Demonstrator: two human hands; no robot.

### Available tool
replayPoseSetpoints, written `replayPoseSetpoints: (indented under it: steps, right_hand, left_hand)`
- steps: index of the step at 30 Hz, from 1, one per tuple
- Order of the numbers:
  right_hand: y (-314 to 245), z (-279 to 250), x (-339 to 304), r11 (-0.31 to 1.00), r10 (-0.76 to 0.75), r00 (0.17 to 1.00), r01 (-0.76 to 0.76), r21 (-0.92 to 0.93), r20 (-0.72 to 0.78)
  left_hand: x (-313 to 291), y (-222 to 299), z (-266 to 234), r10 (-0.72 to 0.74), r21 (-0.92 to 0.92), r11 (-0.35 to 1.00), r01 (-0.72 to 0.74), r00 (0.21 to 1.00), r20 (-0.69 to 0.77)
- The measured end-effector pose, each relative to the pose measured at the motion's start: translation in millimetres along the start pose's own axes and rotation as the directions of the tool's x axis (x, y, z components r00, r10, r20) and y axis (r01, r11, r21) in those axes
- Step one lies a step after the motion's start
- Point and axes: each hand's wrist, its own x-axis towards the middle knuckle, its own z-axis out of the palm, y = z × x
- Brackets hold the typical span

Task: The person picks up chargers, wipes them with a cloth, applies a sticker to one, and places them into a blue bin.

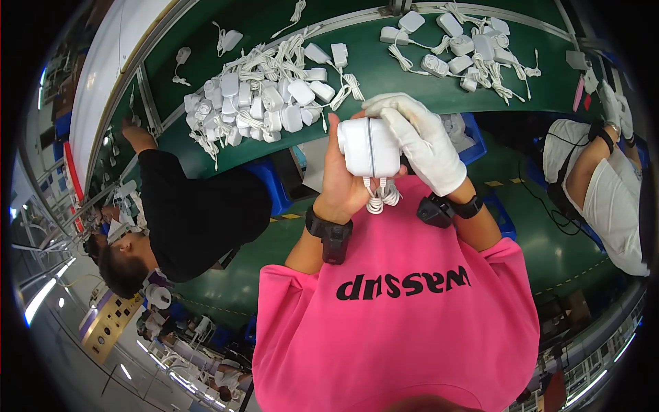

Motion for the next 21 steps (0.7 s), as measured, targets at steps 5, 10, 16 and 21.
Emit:
replayPoseSetpoints:
  steps: [5, 10, 16, 21]
  right_hand:
    - [0.5, -2.3, -5.9, 0.998, -0.047, 0.999, 0.047, -0.036, -0.005]
    - [-2.0, -8.8, -30.0, 0.978, 0.082, 0.993, -0.065, 0.197, -0.083]
    - [43.3, -29.3, -74.0, 0.960, 0.228, 0.951, -0.184, 0.210, -0.210]
    - [66.7, -38.4, -102.2, 0.923, 0.362, 0.895, -0.305, 0.236, -0.262]
  left_hand:
    - [0.7, -1.1, -2.3, -0.048, -0.004, 0.999, 0.048, 0.999, -0.008]
    - [-2.2, -10.2, 1.6, -0.078, -0.107, 0.990, 0.087, 0.994, 0.080]
    - [-1.7, -20.2, -0.7, -0.065, -0.201, 0.974, 0.107, 0.976, 0.207]
    - [5.1, -19.8, -0.2, -0.085, -0.195, 0.973, 0.123, 0.977, 0.193]
